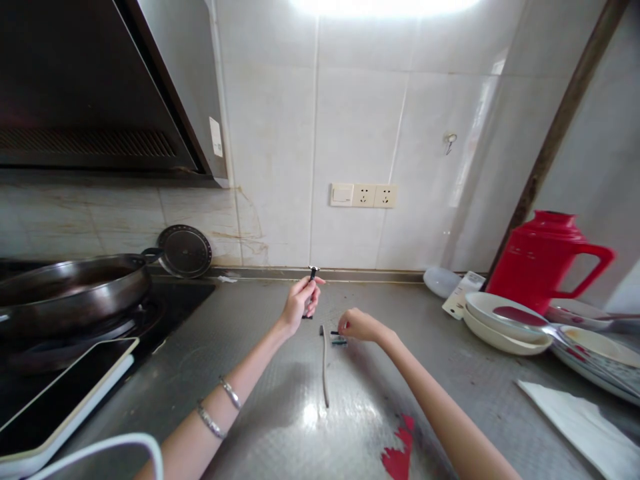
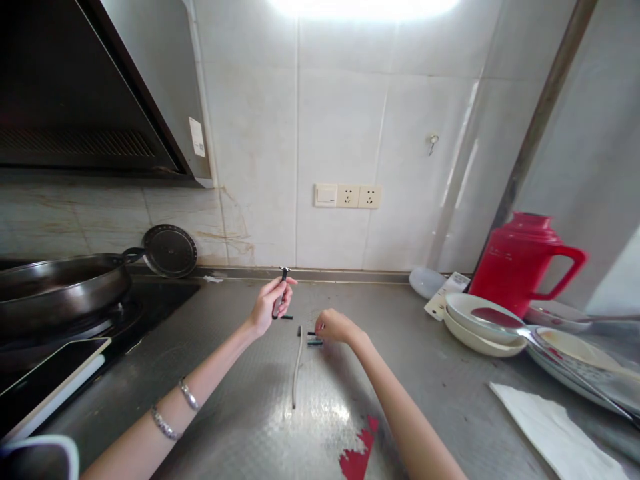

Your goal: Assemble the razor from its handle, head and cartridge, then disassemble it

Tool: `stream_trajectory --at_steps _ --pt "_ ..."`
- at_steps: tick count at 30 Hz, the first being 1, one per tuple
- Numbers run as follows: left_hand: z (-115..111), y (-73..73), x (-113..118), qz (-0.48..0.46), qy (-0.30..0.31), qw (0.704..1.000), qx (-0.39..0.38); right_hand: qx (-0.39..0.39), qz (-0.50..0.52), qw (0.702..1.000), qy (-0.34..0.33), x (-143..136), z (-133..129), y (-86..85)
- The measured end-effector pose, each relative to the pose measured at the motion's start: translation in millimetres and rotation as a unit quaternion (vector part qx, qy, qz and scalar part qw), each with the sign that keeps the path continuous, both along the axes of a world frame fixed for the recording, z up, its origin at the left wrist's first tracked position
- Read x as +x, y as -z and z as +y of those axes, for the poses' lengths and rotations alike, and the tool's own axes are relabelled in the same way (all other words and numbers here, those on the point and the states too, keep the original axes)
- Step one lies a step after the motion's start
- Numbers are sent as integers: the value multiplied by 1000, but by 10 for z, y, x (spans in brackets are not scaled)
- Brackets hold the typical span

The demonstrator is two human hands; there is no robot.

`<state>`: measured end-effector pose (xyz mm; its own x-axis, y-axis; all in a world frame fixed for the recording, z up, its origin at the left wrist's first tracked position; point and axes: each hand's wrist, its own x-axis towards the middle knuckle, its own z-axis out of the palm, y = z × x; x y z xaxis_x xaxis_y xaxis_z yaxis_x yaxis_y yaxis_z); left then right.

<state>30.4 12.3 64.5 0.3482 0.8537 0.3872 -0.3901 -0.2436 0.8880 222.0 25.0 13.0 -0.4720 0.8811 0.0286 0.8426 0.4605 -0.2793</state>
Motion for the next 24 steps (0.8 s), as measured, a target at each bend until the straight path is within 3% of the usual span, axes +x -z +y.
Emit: stream_trajectory --at_steps 4,8,14,19,24 --pt "-3 -5 -5 0 3 1000 -2 -31 129 991 7 11 11 -37" --pt "-4 -6 -4 1 -5 1000 0 -108 250 962 21 0 11 -62" --pt "14 19 3 20 -78 996 25 -148 302 942 -3 37 77 -14" --pt "38 41 1 20 -142 989 40 -119 355 927 11 17 103 -28" --pt "18 58 50 5 -152 986 68 -9 397 916 62 -49 64 -207"
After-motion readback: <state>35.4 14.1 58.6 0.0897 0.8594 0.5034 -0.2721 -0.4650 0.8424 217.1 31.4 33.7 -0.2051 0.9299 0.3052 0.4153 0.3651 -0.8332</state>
